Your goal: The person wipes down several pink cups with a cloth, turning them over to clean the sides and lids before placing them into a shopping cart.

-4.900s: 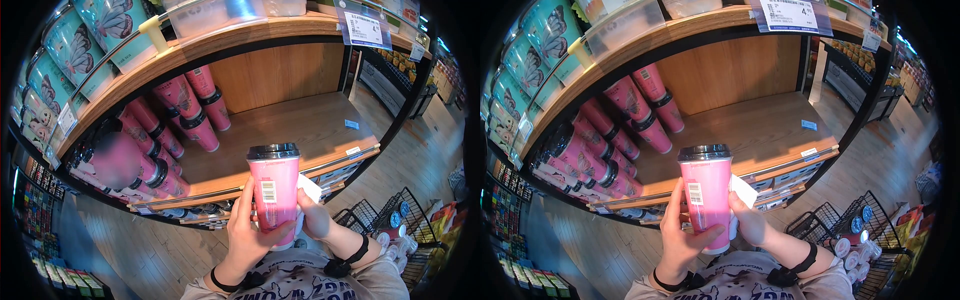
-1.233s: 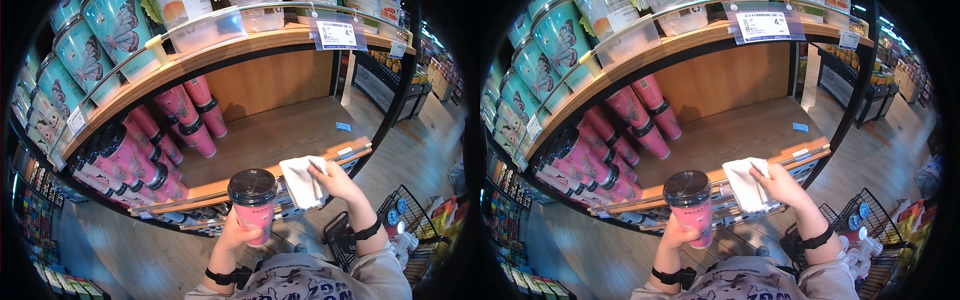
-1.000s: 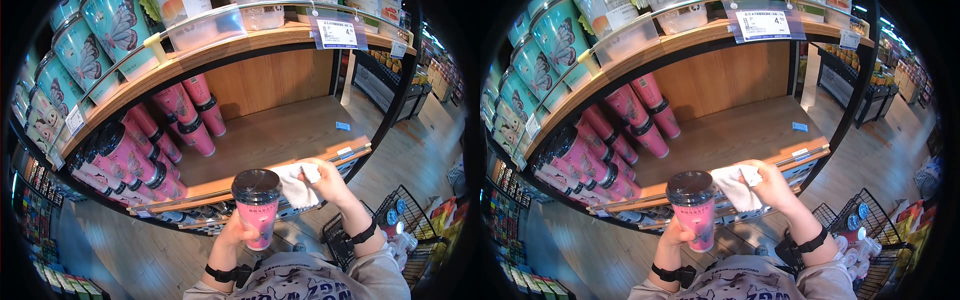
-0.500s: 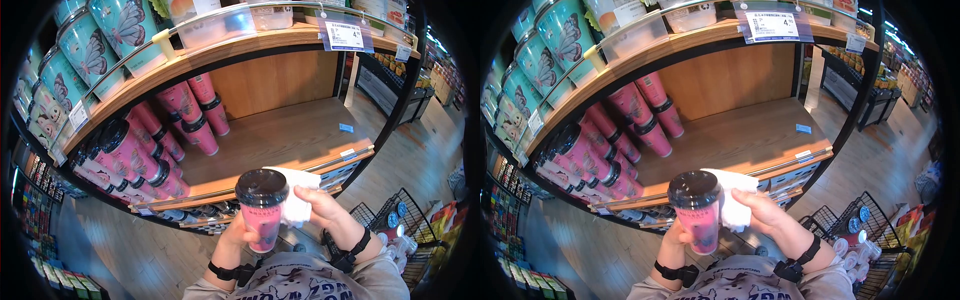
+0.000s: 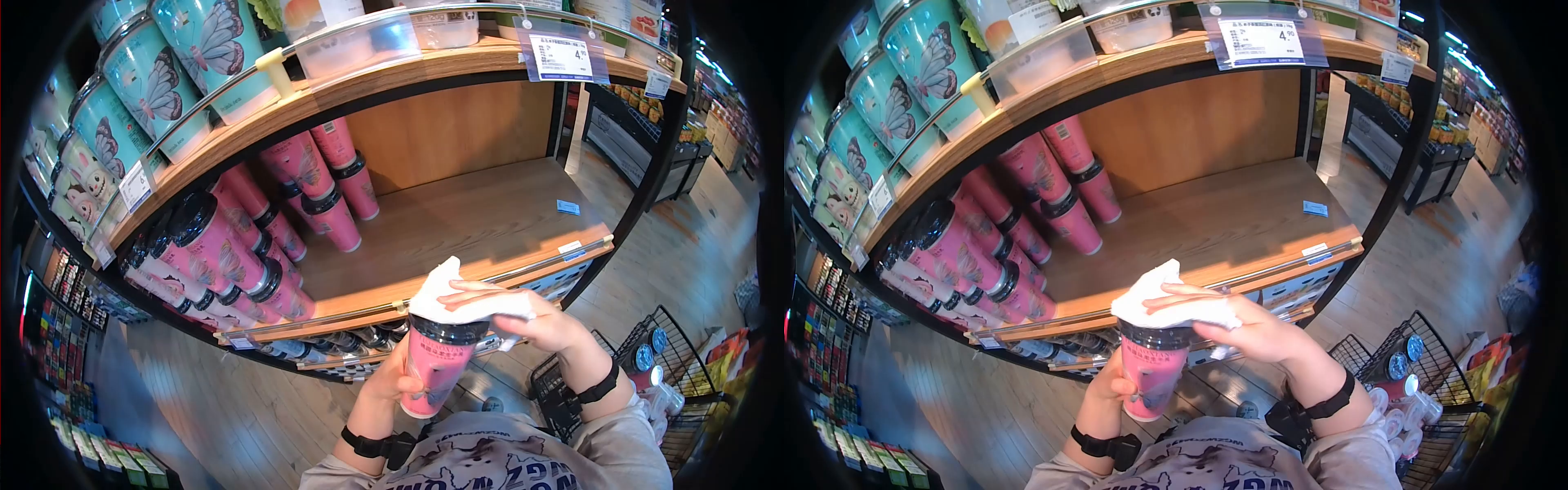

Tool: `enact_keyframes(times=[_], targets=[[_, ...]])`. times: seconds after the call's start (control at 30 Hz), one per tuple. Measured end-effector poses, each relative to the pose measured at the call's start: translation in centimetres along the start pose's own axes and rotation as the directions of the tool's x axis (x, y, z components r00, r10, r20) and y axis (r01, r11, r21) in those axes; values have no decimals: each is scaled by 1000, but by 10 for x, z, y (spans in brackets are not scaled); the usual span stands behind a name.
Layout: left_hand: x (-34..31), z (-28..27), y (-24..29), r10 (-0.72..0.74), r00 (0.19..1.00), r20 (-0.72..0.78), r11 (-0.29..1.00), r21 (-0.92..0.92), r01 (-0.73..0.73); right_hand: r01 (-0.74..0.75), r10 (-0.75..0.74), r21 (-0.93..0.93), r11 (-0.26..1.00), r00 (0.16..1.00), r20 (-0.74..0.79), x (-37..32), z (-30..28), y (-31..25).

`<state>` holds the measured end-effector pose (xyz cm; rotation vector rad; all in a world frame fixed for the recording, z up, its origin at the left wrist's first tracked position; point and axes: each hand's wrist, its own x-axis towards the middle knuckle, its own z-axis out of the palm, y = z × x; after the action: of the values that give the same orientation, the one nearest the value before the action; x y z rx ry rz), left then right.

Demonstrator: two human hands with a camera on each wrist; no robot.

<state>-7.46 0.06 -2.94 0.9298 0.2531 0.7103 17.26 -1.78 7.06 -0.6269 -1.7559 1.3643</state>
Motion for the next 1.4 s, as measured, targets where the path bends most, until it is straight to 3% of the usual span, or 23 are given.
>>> enact_keyframes(times=[0.03,0.1,0.17,0.23,0.3,0.37,0.4,0.43,0.47,0.5,0.57,0.77,0.83,0.9,0.93,1.0,1.03,1.1,1.17,1.23,1.3,1.33,1.4], targets=[[-1,-4,-2,-11,1000,20,999,-49,12,0,0,1,1000,1000,5,-6,-2,2],[-3,-9,-4,12,1000,-18,998,-54,-13,-133,209,295,946,946,-246,-20,-8,10],[-4,-11,-4,36,998,-59,997,-59,-40,-51,233,543,838,934,-272,-24,-23,28],[2,-12,-2,21,1000,-6,911,-411,-22,179,162,592,786,864,-476,-20,-23,26],[2,-12,2,46,996,-78,905,-420,-75,278,47,388,879,759,-649,-11,-14,26],[1,-26,-2,-37,996,-81,899,-437,-3,96,-26,61,993,717,-697,-6,-1,35],[4,-25,-10,-21,978,-208,938,-343,-53,122,-300,-335,934,777,-554,4,11,30],[6,-23,-13,-29,979,-204,938,-344,-44,236,-379,-345,908,812,-444,16,21,33],[8,-16,-13,-10,988,-152,899,-435,-58,4,-198,-459,889,905,-376,20,32,43],[11,-12,-14,14,994,-104,850,-522,-67,23,-288,-707,707,922,-258,22,39,34],[14,-10,-14,21,982,-187,824,-553,-123,23,-150,-720,694,982,-113,24,52,29],[25,10,17,-42,960,-275,846,-521,-113,179,-96,-744,643,983,154,18,61,26],[34,-13,11,-73,941,-329,843,-524,-118,210,-140,-718,664,978,157,16,65,24],[35,-17,20,48,997,-65,814,-576,-76,221,-140,-802,555,975,171,13,66,23],[32,-11,22,-3,981,-193,802,-587,-113,227,-140,-799,557,974,178,12,65,29],[33,5,32,-48,975,-216,746,-657,-109,248,-325,-947,205,930,174,11,63,48],[33,9,35,-100,969,-228,684,-722,-99,252,-327,-945,209,929,175,11,64,55],[35,9,31,-112,947,-301,724,-678,-130,229,-440,-970,82,882,171,11,64,66],[37,2,27,-55,936,-349,626,-742,-240,246,-411,-966,79,891,193,11,60,71],[39,4,30,-104,905,-412,628,-733,-262,265,-381,-961,75,899,218,8,55,75],[39,3,32,-30,902,-431,702,-652,-289,293,-360,-949,118,903,234,4,50,78],[37,-5,30,78,940,-332,730,-624,-281,291,-362,-949,119,903,232,1,46,79],[38,-3,30,112,913,-392,744,-576,-339,320,-246,-923,215,932,266,-8,38,80]])
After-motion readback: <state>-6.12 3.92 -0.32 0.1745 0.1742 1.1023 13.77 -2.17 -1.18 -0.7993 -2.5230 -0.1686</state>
